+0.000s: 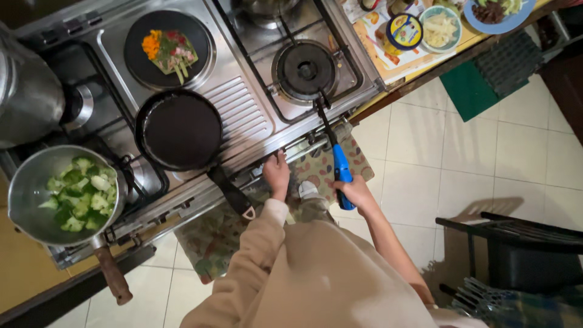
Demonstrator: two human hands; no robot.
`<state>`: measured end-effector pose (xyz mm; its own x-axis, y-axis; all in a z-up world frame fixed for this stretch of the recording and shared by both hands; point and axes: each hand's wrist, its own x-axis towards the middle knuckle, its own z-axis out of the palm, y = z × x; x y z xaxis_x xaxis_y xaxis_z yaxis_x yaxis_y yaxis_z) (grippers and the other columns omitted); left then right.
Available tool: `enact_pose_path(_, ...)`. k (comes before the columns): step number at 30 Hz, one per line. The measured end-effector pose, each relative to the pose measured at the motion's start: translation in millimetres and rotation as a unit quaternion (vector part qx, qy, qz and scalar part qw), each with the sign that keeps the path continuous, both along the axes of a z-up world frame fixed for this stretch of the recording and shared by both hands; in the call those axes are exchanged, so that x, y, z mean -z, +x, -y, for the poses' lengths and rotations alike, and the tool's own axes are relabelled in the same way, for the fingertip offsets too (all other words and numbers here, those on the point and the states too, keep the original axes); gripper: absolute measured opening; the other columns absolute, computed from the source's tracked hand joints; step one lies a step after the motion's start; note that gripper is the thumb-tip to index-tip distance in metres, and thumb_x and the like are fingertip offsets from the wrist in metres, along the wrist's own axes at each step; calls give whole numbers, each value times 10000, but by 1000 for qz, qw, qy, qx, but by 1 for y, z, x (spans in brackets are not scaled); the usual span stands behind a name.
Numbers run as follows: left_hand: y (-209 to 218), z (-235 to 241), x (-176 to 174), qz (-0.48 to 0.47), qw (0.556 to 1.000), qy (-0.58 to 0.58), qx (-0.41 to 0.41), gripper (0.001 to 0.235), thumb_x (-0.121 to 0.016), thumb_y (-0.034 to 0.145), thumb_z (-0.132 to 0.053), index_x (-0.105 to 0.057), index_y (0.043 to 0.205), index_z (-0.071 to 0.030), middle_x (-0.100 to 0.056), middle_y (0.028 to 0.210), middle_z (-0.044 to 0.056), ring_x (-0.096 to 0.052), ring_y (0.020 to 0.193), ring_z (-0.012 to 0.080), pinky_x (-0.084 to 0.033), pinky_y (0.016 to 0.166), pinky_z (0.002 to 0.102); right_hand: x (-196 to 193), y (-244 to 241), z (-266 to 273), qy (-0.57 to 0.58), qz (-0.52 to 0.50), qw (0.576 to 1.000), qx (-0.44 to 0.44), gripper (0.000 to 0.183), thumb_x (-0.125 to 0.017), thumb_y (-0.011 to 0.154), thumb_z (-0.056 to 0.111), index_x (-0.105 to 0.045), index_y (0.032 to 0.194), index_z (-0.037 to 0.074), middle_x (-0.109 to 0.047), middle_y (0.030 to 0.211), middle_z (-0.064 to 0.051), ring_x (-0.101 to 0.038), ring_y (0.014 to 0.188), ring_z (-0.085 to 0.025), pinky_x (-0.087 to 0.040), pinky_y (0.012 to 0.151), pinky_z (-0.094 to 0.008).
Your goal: The person fills a small pot with water, adds broccoli florets by hand, and places it on a gas stove. The person then uses a blue lighter to ignite several burners on the stove and moves the pot and a pan between them.
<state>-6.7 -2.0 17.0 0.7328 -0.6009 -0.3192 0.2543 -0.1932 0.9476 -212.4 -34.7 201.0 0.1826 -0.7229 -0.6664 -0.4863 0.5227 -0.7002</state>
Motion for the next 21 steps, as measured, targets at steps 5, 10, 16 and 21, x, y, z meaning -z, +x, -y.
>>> enact_pose_path(5, 15, 6, -22, 478, 830, 252, 138, 423, -674, 908, -398, -717, 664, -55, -673, 649, 205, -666, 594, 415, -557, 594, 523, -7, 2, -1, 17, -9, 1000, -4, 171, -748, 775, 160, -717, 828, 1, -678, 663, -93, -627, 546, -174, -513, 511, -334)
enact_pose_path(10, 13, 6, -27, 420, 867, 239, 124, 433, -652, 925, -408, -732, 696, -49, -671, 681, 227, -661, 627, 447, -544, 629, 558, -4, 7, 3, -1, -26, 1000, -9, 174, -775, 770, 161, -680, 776, 15, -663, 637, -84, -608, 520, -172, -484, 496, -342)
enact_pose_path(16, 6, 2, -18, 341, 926, 154, 48, 399, -708, 933, -328, -711, 716, 7, -668, 691, 250, -651, 673, 452, -520, 627, 538, 1, 9, 3, 14, -17, 1000, 17, 132, -712, 729, 89, -660, 696, -28, -629, 582, -94, -575, 438, -199, -471, 424, -357)
enact_pose_path(21, -3, 2, -14, 76, 996, 53, 9, 291, -642, 965, -250, -755, 881, 4, -722, 676, 183, -667, 507, 217, -507, 530, 371, -1, 5, 2, 25, -12, 999, 29, 130, -715, 707, 64, -636, 674, -33, -598, 577, -95, -552, 419, -202, -442, 402, -360)
